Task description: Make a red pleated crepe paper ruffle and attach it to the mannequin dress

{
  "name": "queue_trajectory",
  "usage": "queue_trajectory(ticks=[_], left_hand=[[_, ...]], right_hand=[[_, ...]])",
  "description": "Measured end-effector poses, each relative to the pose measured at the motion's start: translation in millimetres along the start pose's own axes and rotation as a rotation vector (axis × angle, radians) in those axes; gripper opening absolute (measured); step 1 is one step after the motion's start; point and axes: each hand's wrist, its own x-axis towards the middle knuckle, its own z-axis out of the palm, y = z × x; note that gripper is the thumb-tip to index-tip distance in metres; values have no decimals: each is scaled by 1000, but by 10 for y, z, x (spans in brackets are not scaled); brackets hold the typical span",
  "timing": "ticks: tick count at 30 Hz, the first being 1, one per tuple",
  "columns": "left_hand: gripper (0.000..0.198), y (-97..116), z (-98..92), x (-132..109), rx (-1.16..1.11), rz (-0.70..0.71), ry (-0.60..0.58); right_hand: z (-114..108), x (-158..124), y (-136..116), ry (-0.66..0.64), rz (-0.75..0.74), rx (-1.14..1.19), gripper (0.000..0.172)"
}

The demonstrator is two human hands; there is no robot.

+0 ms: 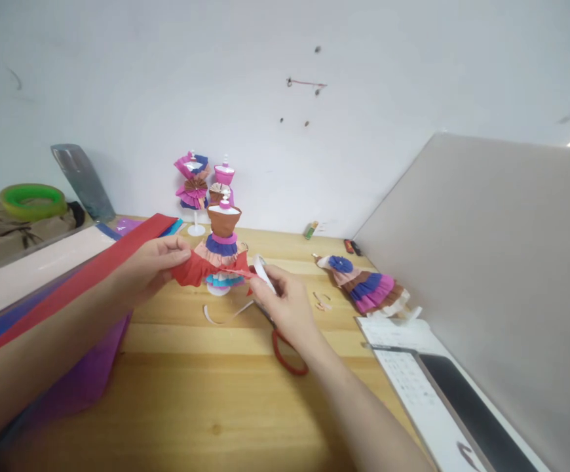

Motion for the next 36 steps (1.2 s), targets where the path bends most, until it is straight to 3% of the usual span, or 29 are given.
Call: queue_trajectory(ticks=[3, 8, 11, 15, 20, 23, 27, 33, 36], left_hand=[[35, -12, 0, 49, -15, -16, -10], [34, -31, -81, 127, 38, -47, -30], [33, -41, -125, 174, 56, -61, -38], [31, -46, -143, 212, 29, -50, -7], [33, -71, -158, 218, 28, -61, -22], [35, -83, -164, 222, 42, -74, 7], [35, -71, -154, 231, 49, -64, 15], [33, -62, -193, 281, 94, 5, 30], [28, -74, -236, 311, 177, 71, 88]], right_hand=[[-43, 99, -12, 6, 17, -139, 36], [-191, 193, -39, -190, -49, -418, 33], [-288, 240, -111, -203, -97, -522, 30], [-361, 271, -204, -272, -165, -485, 34], [-325, 236, -160, -152, -121, -545, 24], [-320, 238, -119, -209, -220, -571, 12], [-383, 310, -172, -243, -291, -653, 19], [-408, 558, -337, -331, -284, -617, 28], [-366, 676, -361, -315, -229, -684, 20]])
